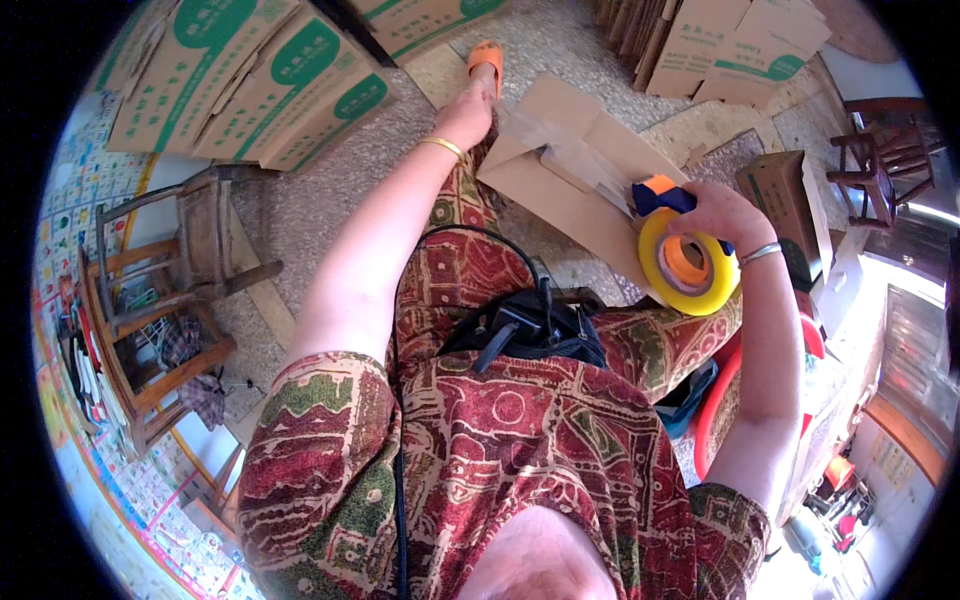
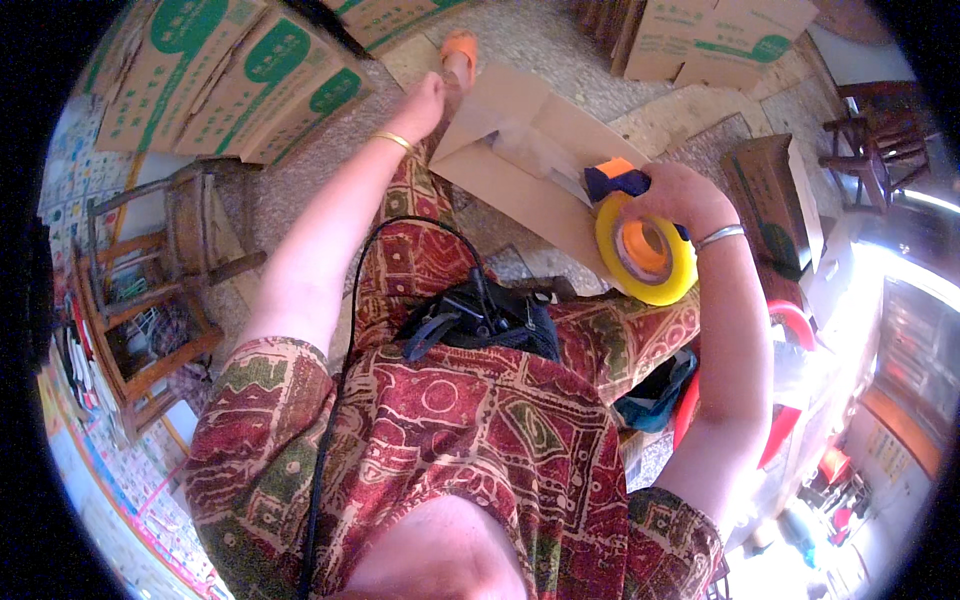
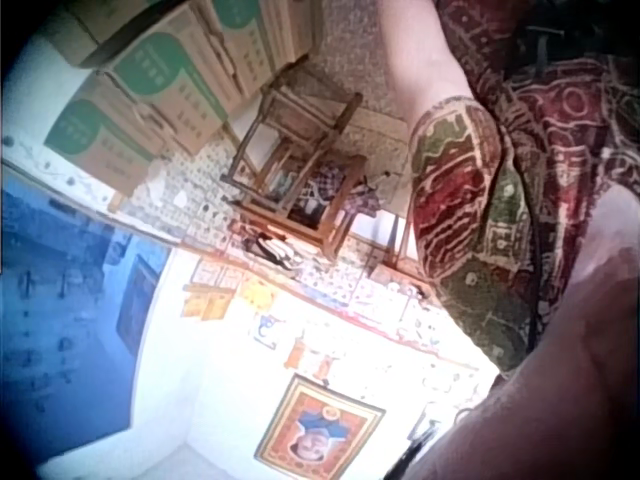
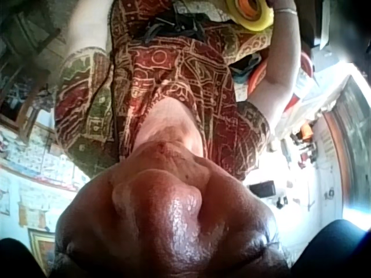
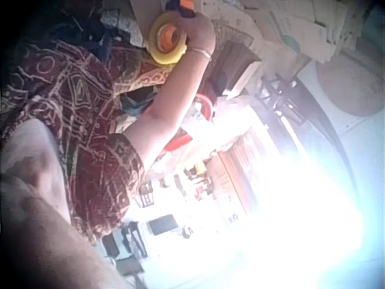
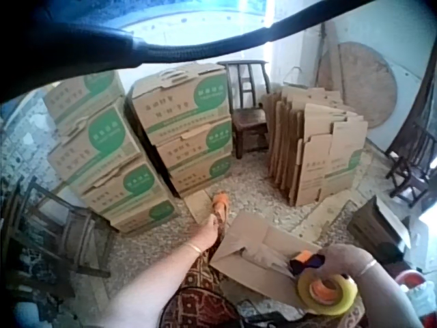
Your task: The person assembles flat cardboard boxes by folding the flaps and sides into shape. They use a handheld tape dispenser to apply clear tape to the seams, securing the box structure. The person handles multiple boxes, stacking the finished ones.
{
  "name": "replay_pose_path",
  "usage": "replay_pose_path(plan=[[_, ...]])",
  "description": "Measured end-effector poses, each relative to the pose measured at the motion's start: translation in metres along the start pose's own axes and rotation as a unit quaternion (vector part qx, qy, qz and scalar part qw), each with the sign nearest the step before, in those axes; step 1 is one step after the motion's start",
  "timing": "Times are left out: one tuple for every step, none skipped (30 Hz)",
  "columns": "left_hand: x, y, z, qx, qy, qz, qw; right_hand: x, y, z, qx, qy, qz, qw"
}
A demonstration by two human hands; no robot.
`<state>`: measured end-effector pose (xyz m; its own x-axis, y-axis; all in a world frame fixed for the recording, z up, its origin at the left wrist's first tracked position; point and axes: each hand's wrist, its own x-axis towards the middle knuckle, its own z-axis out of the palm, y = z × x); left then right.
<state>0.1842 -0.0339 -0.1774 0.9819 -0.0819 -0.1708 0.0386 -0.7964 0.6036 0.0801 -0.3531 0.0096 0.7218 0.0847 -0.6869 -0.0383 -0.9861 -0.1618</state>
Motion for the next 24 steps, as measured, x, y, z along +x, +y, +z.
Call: replay_pose_path(plan=[[0.0, 0.002, 0.002, 0.011, 0.001, 0.022, 1.0, 0.001, 0.001, 0.001, -0.002, 0.0, -0.003, 1.0], [-0.001, 0.003, 0.004, 0.023, 0.003, 0.044, 0.999, 0.002, 0.0, 0.001, -0.002, 0.002, -0.004, 1.0], [-0.001, 0.003, 0.007, 0.033, 0.002, 0.067, 0.997, 0.002, 0.001, 0.002, -0.003, 0.003, -0.004, 1.0], [0.002, 0.001, 0.01, 0.043, -0.003, 0.112, 0.993, 0.002, 0.001, 0.002, -0.004, 0.005, -0.004, 1.0], [0.005, -0.002, 0.01, 0.033, -0.036, 0.124, 0.991, 0.002, -0.001, 0.003, -0.01, 0.009, -0.001, 1.0], [0.007, 0.001, 0.008, 0.022, -0.07, 0.138, 0.988, 0.0, -0.004, 0.003, -0.017, 0.013, 0.004, 1.0], [0.009, 0.005, 0.006, 0.011, -0.105, 0.151, 0.983, -0.001, -0.006, 0.002, -0.023, 0.017, 0.009, 1.0], [0.011, 0.007, 0.007, 0.02, -0.119, 0.145, 0.982, -0.001, -0.004, 0.003, -0.022, 0.009, 0.013, 1.0], [0.015, 0.008, 0.008, 0.03, -0.13, 0.138, 0.981, 0.001, -0.004, 0.003, -0.023, 0.004, 0.015, 1.0], [0.018, 0.009, 0.009, 0.041, -0.14, 0.131, 0.981, 0.002, -0.003, 0.003, -0.023, -0.002, 0.017, 1.0], [0.014, 0.007, 0.012, 0.084, -0.077, 0.136, 0.984, 0.002, -0.003, 0.005, -0.027, 0.007, 0.016, 0.999], [0.005, 0.005, 0.017, 0.126, -0.014, 0.14, 0.982, 0.003, -0.003, 0.008, -0.031, 0.016, 0.016, 0.999], [-0.001, -0.002, 0.022, 0.167, 0.053, 0.139, 0.975, 0.004, -0.006, 0.006, -0.039, 0.025, 0.011, 0.999], [0.007, -0.013, 0.028, 0.112, 0.086, 0.122, 0.982, 0.004, -0.01, 0.003, -0.047, 0.021, 0.011, 0.999], [0.01, -0.01, 0.025, 0.084, 0.054, 0.104, 0.99, 0.003, -0.014, 0.002, -0.051, 0.015, 0.016, 0.998], [0.013, -0.006, 0.022, 0.055, 0.023, 0.085, 0.995, 0.003, -0.015, 0.001, -0.056, 0.009, 0.021, 0.998], [0.014, -0.004, 0.018, 0.027, -0.009, 0.065, 0.997, 0.005, -0.012, 0.001, -0.05, 0.004, 0.025, 0.998], [0.014, -0.005, 0.015, -0.01, 0.036, 0.058, 0.998, 0.007, -0.01, 0.002, -0.042, 0.0, 0.029, 0.999], [0.013, -0.007, 0.01, -0.047, 0.08, 0.05, 0.994, 0.009, -0.008, 0.002, -0.035, -0.004, 0.033, 0.999], [0.013, -0.007, 0.007, -0.084, 0.125, 0.042, 0.988, 0.01, -0.008, 0.001, -0.035, -0.003, 0.027, 0.999], [0.001, 0.008, 0.001, -0.099, 0.133, 0.084, 0.983, 0.011, -0.007, 0.001, -0.033, -0.005, 0.023, 0.999], [-0.024, 0.037, -0.01, -0.115, 0.138, 0.129, 0.975, 0.009, -0.003, 0.003, -0.027, -0.005, 0.023, 0.999], [-0.047, 0.055, -0.014, -0.128, 0.147, 0.17, 0.966, 0.01, -0.002, 0.005, -0.024, 0.002, 0.026, 0.999], [-0.06, 0.059, -0.004, -0.059, 0.17, 0.286, 0.941, 0.011, -0.002, 0.006, -0.024, 0.008, 0.026, 0.999]])
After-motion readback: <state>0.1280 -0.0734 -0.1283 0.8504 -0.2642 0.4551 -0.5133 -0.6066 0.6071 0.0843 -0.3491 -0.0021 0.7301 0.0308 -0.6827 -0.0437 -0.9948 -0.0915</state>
